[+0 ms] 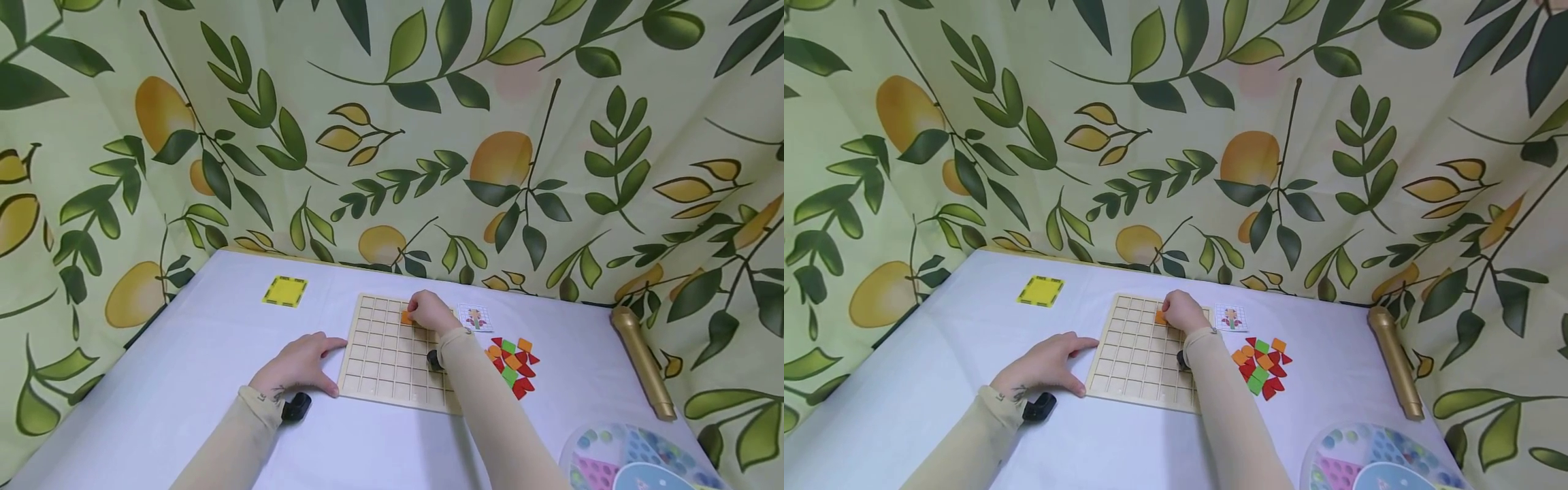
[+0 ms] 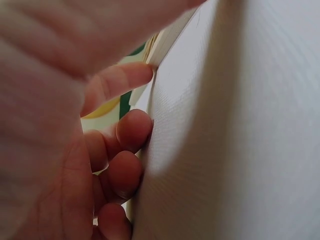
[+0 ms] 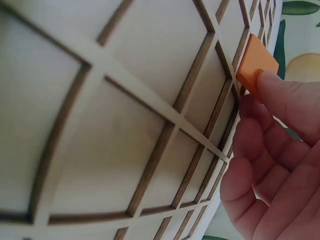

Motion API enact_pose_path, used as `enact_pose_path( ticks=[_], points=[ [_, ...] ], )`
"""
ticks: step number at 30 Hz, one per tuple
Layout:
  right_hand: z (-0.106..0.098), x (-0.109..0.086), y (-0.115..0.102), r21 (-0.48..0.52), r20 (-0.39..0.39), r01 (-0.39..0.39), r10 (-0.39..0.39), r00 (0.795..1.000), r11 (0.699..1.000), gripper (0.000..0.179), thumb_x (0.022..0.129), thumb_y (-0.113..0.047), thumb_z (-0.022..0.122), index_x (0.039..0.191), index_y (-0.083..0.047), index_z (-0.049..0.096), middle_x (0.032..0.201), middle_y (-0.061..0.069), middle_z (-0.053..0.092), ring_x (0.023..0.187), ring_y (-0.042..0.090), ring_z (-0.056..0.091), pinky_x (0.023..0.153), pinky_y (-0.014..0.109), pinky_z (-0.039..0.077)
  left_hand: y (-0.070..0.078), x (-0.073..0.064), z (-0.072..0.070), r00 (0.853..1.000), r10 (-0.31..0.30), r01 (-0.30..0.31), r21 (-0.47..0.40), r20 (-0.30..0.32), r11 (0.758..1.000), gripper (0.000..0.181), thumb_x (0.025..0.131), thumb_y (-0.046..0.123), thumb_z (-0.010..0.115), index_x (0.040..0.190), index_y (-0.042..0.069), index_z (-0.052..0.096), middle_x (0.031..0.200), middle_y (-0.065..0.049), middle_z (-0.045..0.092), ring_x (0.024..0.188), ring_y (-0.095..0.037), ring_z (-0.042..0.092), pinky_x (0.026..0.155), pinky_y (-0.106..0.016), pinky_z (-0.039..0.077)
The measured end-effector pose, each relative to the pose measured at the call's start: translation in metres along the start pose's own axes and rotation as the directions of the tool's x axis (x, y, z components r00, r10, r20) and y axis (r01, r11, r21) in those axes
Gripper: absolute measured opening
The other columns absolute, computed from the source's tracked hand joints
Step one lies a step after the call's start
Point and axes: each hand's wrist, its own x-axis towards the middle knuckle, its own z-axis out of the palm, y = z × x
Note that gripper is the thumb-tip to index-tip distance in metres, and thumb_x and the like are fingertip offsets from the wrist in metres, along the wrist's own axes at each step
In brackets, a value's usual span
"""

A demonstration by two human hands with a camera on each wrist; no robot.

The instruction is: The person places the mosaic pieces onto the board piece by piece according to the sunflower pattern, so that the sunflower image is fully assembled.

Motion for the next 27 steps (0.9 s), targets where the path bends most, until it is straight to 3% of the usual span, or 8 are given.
enact_pose_path(
  ticks=[11,17,21,27],
  points=[
    [0.000,-0.005,-0.002,-0.070,-0.003,-0.051,0.051,0.999,0.996,0.006,0.082,-0.006,0.063,0.081,-0.008,0.069,0.084,0.003,0.063,0.076,0.017,0.053,0.076,0.033,0.044,0.001,0.003,0.005,1.000,-0.002,0.002,0.016,0.000,1.000,0.090,0.044,0.038,0.090,0.126,0.022,0.058,0.078,0.001,0.046,0.071,-0.016,0.041,0.063,-0.031,0.034],
    [-0.027,-0.017,0.013,-0.006,-0.069,-0.043,0.042,0.997,0.999,0.017,0.085,-0.006,0.059,0.098,-0.001,0.069,0.100,0.012,0.065,0.090,0.023,0.058,0.082,0.039,0.046,0.001,0.003,0.005,1.000,-0.017,0.017,0.006,0.003,1.000,0.090,0.044,0.038,0.091,0.126,0.023,0.057,0.079,0.002,0.047,0.073,-0.016,0.042,0.066,-0.031,0.036],
    [-0.054,-0.033,0.040,0.034,-0.089,-0.164,0.167,0.982,0.986,0.022,0.086,-0.006,0.058,0.105,0.002,0.065,0.101,0.014,0.064,0.087,0.024,0.058,0.076,0.038,0.047,0.001,0.002,0.004,1.000,-0.030,0.030,0.003,0.000,1.000,0.090,0.044,0.038,0.091,0.126,0.023,0.057,0.081,0.003,0.047,0.076,-0.015,0.043,0.070,-0.032,0.037],
    [-0.078,-0.064,0.084,-0.056,-0.098,-0.391,0.384,0.918,0.919,0.020,0.081,-0.010,0.065,0.096,0.003,0.066,0.092,0.015,0.065,0.080,0.026,0.055,0.071,0.040,0.045,-0.001,0.000,0.002,0.999,-0.049,0.049,0.000,0.002,0.999,0.089,0.044,0.037,0.091,0.126,0.024,0.057,0.081,0.003,0.047,0.077,-0.015,0.042,0.070,-0.031,0.036]
  ],
)
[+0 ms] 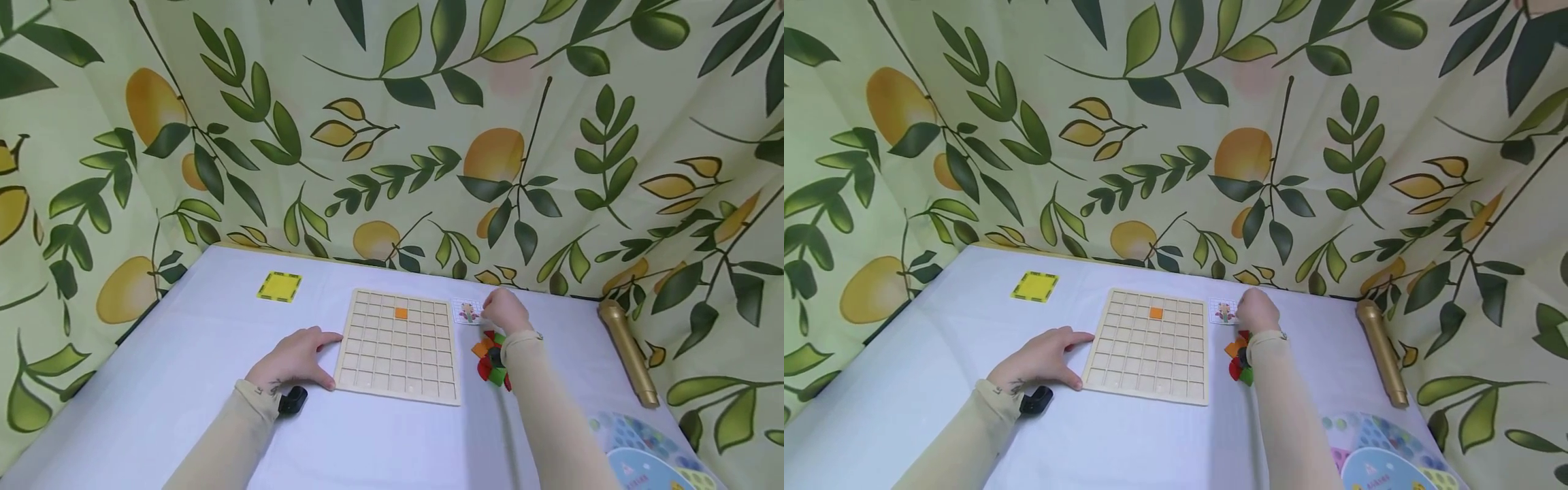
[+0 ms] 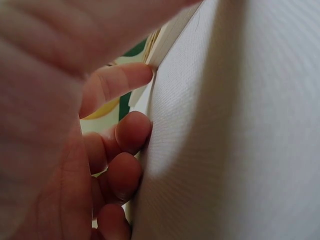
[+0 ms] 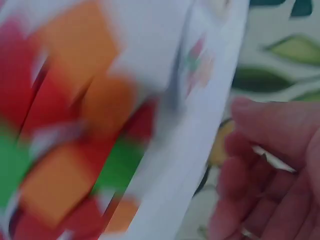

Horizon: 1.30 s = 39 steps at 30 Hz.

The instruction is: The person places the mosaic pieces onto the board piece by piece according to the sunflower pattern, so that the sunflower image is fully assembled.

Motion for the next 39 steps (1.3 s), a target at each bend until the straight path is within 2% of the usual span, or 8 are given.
enact_pose_path(
  ticks=[5,15,21,26,29,33,37,39],
  points=[
    [0.003,-0.008,0.026,-0.022,0.065,-0.094,0.095,0.993,0.995,0.032,0.076,-0.020,0.074,0.095,0.003,0.065,0.086,0.014,0.063,0.076,0.026,0.053,0.069,0.039,0.046,-0.001,0.001,0.000,1.000,-0.014,0.014,-0.010,0.006,1.000,0.090,0.044,0.038,0.091,0.127,0.025,0.057,0.081,0.003,0.047,0.077,-0.016,0.042,0.069,-0.032,0.036],
    [0.010,-0.012,0.029,-0.054,0.084,-0.102,0.107,0.991,0.993,0.026,0.076,-0.019,0.073,0.090,0.001,0.066,0.082,0.012,0.063,0.075,0.025,0.053,0.069,0.038,0.046,0.000,0.002,0.001,1.000,-0.020,0.020,-0.011,0.004,1.000,0.090,0.043,0.037,0.091,0.126,0.026,0.057,0.082,0.002,0.047,0.077,-0.016,0.042,0.070,-0.032,0.036],
    [0.012,-0.009,0.029,0.003,0.113,-0.143,0.141,0.984,0.990,0.029,0.077,-0.016,0.072,0.096,0.003,0.063,0.087,0.014,0.062,0.079,0.027,0.052,0.071,0.039,0.046,-0.001,0.001,0.000,1.000,0.005,-0.005,0.003,-0.014,1.000,0.090,0.042,0.036,0.091,0.125,0.025,0.058,0.080,0.003,0.046,0.075,-0.016,0.042,0.068,-0.031,0.036],
    [0.009,-0.004,0.027,0.136,0.168,-0.199,0.176,0.970,0.970,0.036,0.077,-0.015,0.073,0.103,0.005,0.060,0.092,0.015,0.059,0.083,0.028,0.051,0.071,0.036,0.046,-0.001,0.001,0.000,1.000,0.003,-0.003,0.005,-0.012,1.000,0.090,0.043,0.036,0.091,0.125,0.025,0.058,0.080,0.002,0.046,0.075,-0.016,0.042,0.068,-0.031,0.035],
    [0.004,0.000,0.017,0.225,0.192,-0.182,0.140,0.971,0.957,0.032,0.078,-0.017,0.071,0.099,0.004,0.062,0.084,0.013,0.059,0.075,0.026,0.051,0.065,0.033,0.044,-0.002,0.000,0.000,1.000,0.001,-0.001,0.003,-0.009,1.000,0.090,0.043,0.037,0.091,0.125,0.025,0.058,0.080,0.002,0.046,0.075,-0.016,0.042,0.068,-0.031,0.035],
    [0.003,0.004,-0.012,0.361,0.196,-0.083,0.012,0.981,0.929,0.021,0.082,-0.019,0.067,0.091,-0.001,0.060,0.077,0.008,0.059,0.068,0.021,0.053,0.065,0.030,0.045,-0.002,-0.001,-0.001,1.000,-0.009,0.009,0.000,-0.005,1.000,0.090,0.043,0.037,0.091,0.126,0.025,0.058,0.080,0.002,0.046,0.076,-0.016,0.042,0.069,-0.031,0.035],
    [0.015,0.006,-0.048,0.529,0.167,0.028,-0.136,0.977,0.848,0.014,0.085,-0.013,0.063,0.092,-0.001,0.057,0.085,0.009,0.061,0.073,0.018,0.059,0.074,0.032,0.051,0.000,-0.001,-0.002,1.000,-0.009,0.009,-0.010,-0.001,1.000,0.089,0.044,0.036,0.091,0.126,0.025,0.058,0.080,0.002,0.047,0.076,-0.016,0.042,0.068,-0.031,0.035],
    [0.025,0.008,-0.065,0.582,0.149,0.069,-0.190,0.970,0.810,0.013,0.085,-0.008,0.062,0.094,0.001,0.058,0.089,0.012,0.061,0.073,0.018,0.061,0.076,0.034,0.053,0.000,-0.001,-0.001,1.000,-0.005,0.005,-0.013,0.001,1.000,0.089,0.044,0.036,0.091,0.126,0.025,0.058,0.080,0.002,0.047,0.076,-0.017,0.042,0.068,-0.031,0.035]
  ],
)
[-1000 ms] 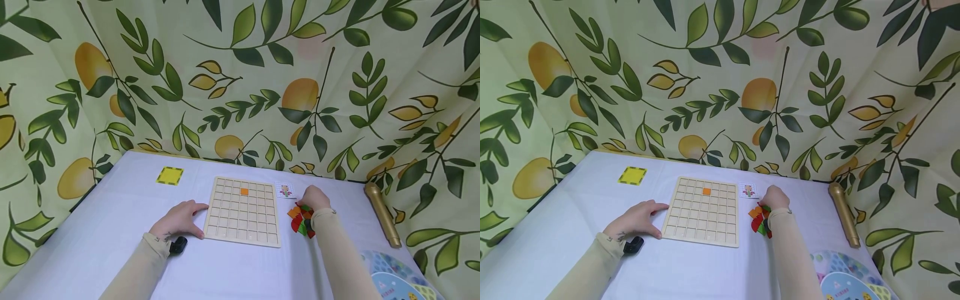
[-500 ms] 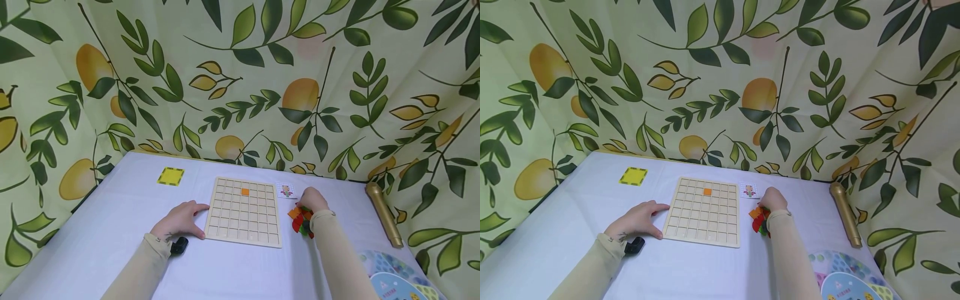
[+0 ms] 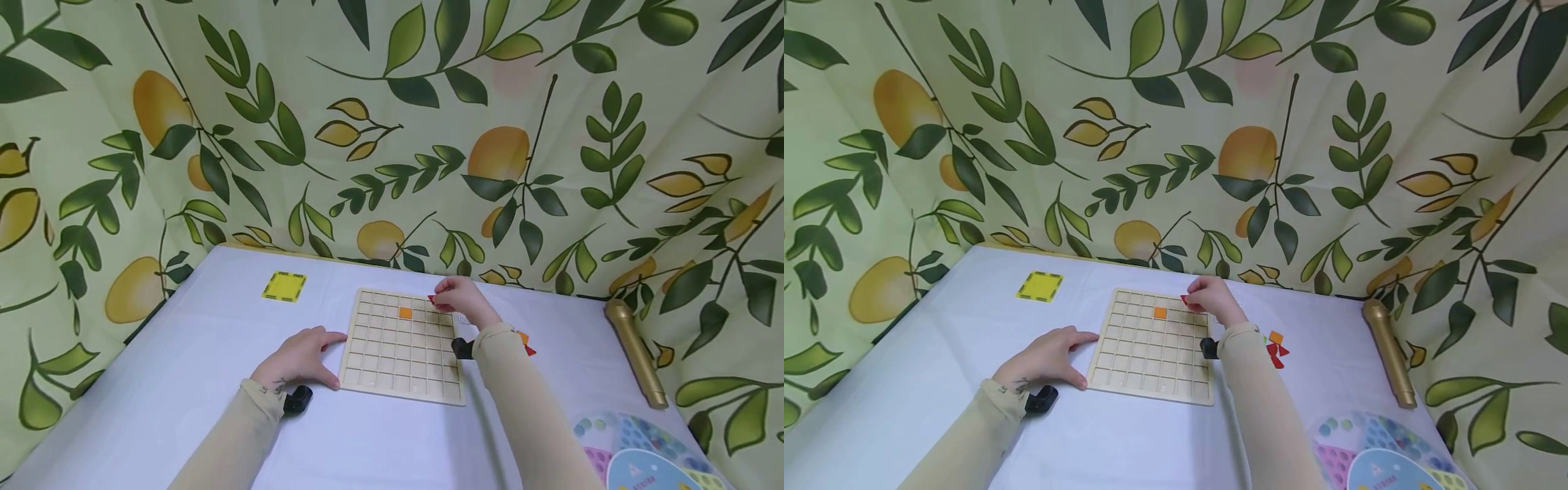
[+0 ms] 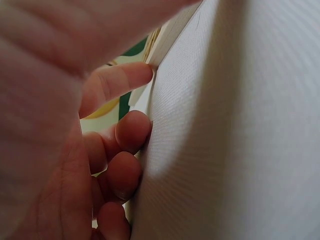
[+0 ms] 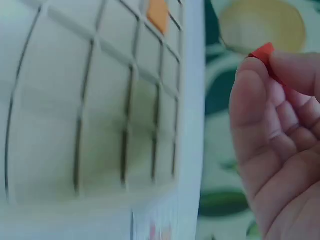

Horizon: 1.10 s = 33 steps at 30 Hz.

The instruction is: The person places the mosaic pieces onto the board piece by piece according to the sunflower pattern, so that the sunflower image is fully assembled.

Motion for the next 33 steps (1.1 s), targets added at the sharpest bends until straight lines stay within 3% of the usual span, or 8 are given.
enact_pose_path(
  ticks=[6,12,14,16,19,21,27,33],
  points=[
    [0.038,0.017,-0.010,-0.018,0.039,0.086,-0.086,0.996,0.996,0.011,0.083,0.001,0.060,0.094,0.004,0.064,0.089,0.014,0.064,0.072,0.017,0.062,0.074,0.035,0.053,0.000,0.001,0.002,1.000,0.005,-0.005,0.004,0.004,1.000,0.089,0.044,0.036,0.091,0.126,0.024,0.057,0.081,0.003,0.047,0.077,-0.016,0.042,0.070,-0.031,0.036],
    [0.054,0.024,-0.016,-0.075,0.080,0.133,-0.127,0.989,0.988,0.012,0.086,0.002,0.049,0.089,0.004,0.061,0.084,0.015,0.061,0.065,0.018,0.059,0.067,0.032,0.053,0.001,0.002,0.002,1.000,0.012,-0.012,0.013,0.006,1.000,0.089,0.044,0.037,0.091,0.126,0.024,0.057,0.082,0.004,0.047,0.078,-0.015,0.042,0.071,-0.031,0.037],
    [0.058,0.024,-0.020,-0.145,0.103,0.177,-0.163,0.981,0.973,0.016,0.086,0.003,0.047,0.090,0.004,0.062,0.084,0.015,0.060,0.065,0.019,0.058,0.064,0.029,0.052,0.000,0.002,0.002,1.000,0.005,-0.005,0.016,0.002,1.000,0.090,0.044,0.038,0.091,0.126,0.025,0.057,0.082,0.004,0.047,0.078,-0.015,0.042,0.071,-0.031,0.037],
    [0.060,0.024,-0.024,-0.242,0.132,0.242,-0.215,0.968,0.940,0.019,0.086,0.004,0.046,0.093,0.003,0.063,0.085,0.013,0.061,0.069,0.018,0.056,0.065,0.028,0.048,0.000,0.002,0.001,1.000,-0.002,0.002,0.013,-0.001,1.000,0.091,0.043,0.037,0.091,0.126,0.025,0.057,0.082,0.004,0.047,0.078,-0.015,0.042,0.071,-0.031,0.037],
    [0.064,0.025,-0.029,-0.392,0.175,0.349,-0.303,0.937,0.851,0.022,0.085,0.005,0.049,0.096,0.001,0.067,0.088,0.009,0.063,0.078,0.017,0.054,0.071,0.028,0.045,-0.001,0.001,0.000,1.000,-0.013,0.014,0.009,-0.003,1.000,0.091,0.043,0.037,0.091,0.126,0.025,0.057,0.082,0.003,0.047,0.077,-0.016,0.042,0.071,-0.031,0.036],
    [0.067,0.026,-0.032,-0.441,0.204,0.388,-0.330,0.922,0.809,0.023,0.084,0.006,0.051,0.096,0.000,0.068,0.089,0.008,0.065,0.083,0.018,0.054,0.076,0.030,0.046,-0.001,0.001,0.000,1.000,-0.018,0.018,0.008,0.001,1.000,0.091,0.043,0.036,0.091,0.126,0.025,0.057,0.082,0.003,0.047,0.077,-0.016,0.042,0.070,-0.031,0.036],
    [0.074,0.030,-0.035,-0.531,0.236,0.385,-0.304,0.923,0.755,0.022,0.082,0.008,0.053,0.087,-0.005,0.070,0.085,0.004,0.063,0.087,0.018,0.053,0.085,0.033,0.045,-0.001,0.001,-0.001,1.000,-0.021,0.021,0.011,0.007,1.000,0.091,0.044,0.038,0.091,0.127,0.026,0.057,0.082,0.003,0.047,0.077,-0.016,0.042,0.071,-0.031,0.036],
    [0.076,0.031,-0.033,-0.597,0.281,0.434,-0.331,0.901,0.675,0.022,0.078,0.008,0.054,0.078,-0.006,0.070,0.078,0.001,0.062,0.082,0.017,0.051,0.081,0.030,0.043,-0.001,0.001,0.000,1.000,-0.021,0.021,0.007,0.008,1.000,0.090,0.044,0.038,0.091,0.127,0.026,0.057,0.082,0.003,0.047,0.077,-0.016,0.042,0.070,-0.031,0.036]
  ],
)
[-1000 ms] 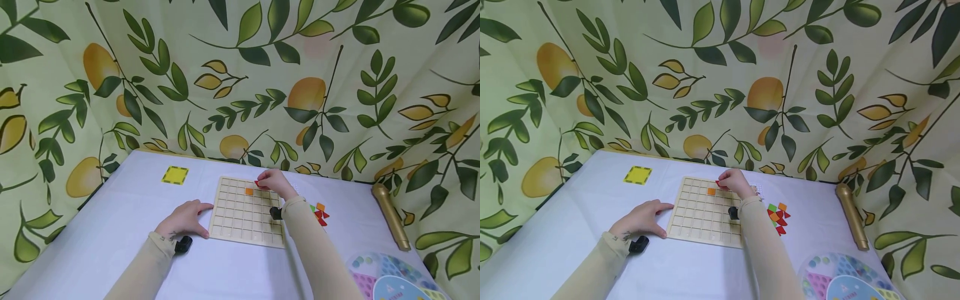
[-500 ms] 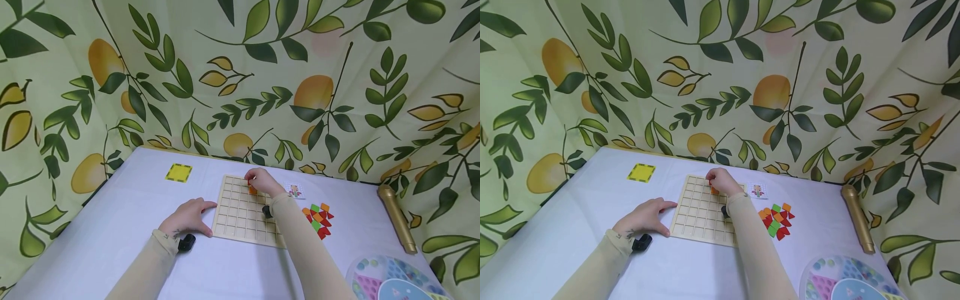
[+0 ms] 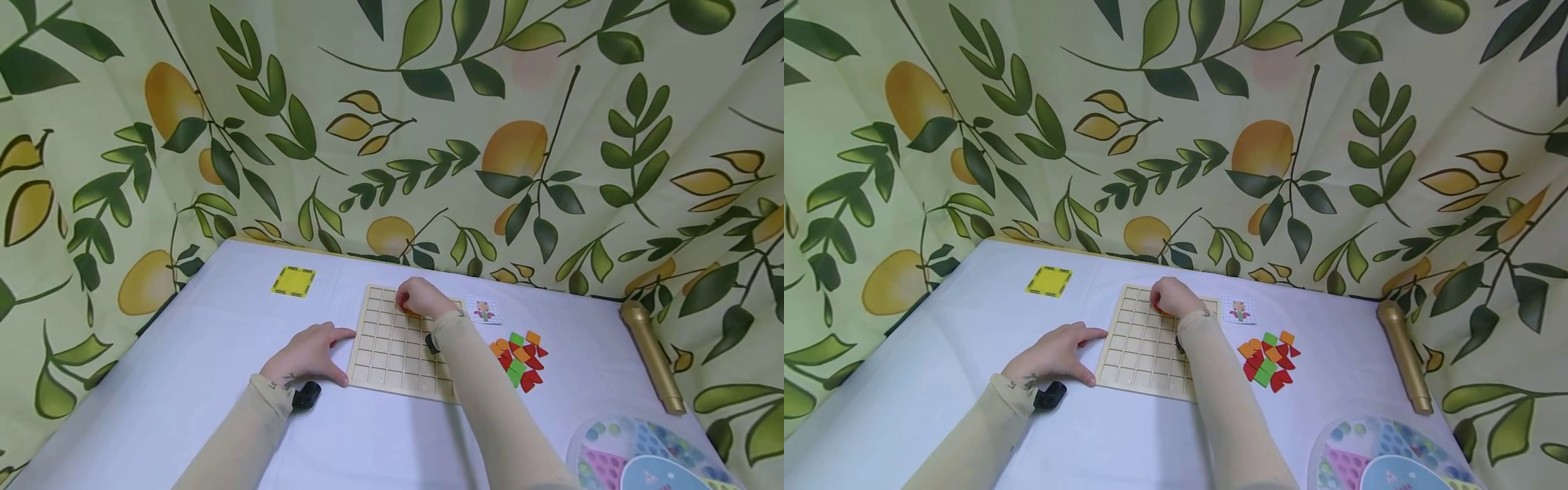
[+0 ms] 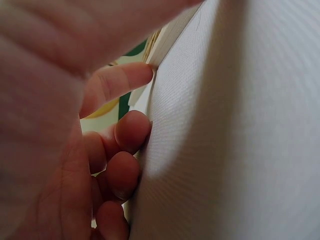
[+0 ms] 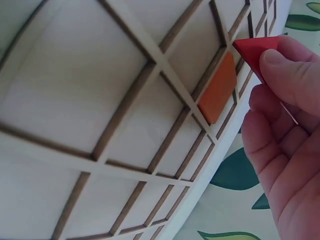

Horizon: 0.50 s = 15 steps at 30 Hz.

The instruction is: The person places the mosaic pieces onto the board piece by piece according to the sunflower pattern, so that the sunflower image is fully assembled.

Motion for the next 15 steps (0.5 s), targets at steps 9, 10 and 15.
enact_pose_path(
  ticks=[9,10,15],
  points=[
    [0.0016,0.0022,-0.0027,-0.013,0.017,0.003,-0.003,1.000,1.000,0.022,0.081,0.008,0.054,0.075,-0.007,0.069,0.077,0.000,0.061,0.081,0.017,0.051,0.081,0.030,0.043,0.0009,-0.0003,-0.0014,1.000,0.000,0.000,0.011,0.004,1.000,0.090,0.044,0.039,0.091,0.127,0.026,0.056,0.082,0.003,0.047,0.077,-0.016,0.042,0.071,-0.031,0.036],
    [0.0019,0.0026,-0.0030,-0.016,0.022,0.003,-0.003,1.000,1.000,0.023,0.081,0.008,0.054,0.075,-0.007,0.069,0.077,0.000,0.061,0.081,0.017,0.051,0.080,0.030,0.043,0.0010,-0.0003,-0.0014,1.000,0.000,0.000,0.010,0.005,1.000,0.090,0.044,0.038,0.091,0.127,0.026,0.057,0.082,0.003,0.047,0.077,-0.016,0.042,0.071,-0.031,0.036],
    [0.0040,0.0046,-0.0032,-0.051,0.039,0.018,-0.016,0.999,0.999,0.021,0.081,0.007,0.056,0.074,-0.008,0.069,0.077,0.000,0.062,0.079,0.016,0.052,0.080,0.031,0.044,0.0014,-0.0004,-0.0014,1.000,0.006,-0.006,0.005,0.004,1.000,0.090,0.044,0.038,0.091,0.126,0.024,0.057,0.081,0.002,0.047,0.077,-0.016,0.042,0.070,-0.031,0.036]
  ],
)
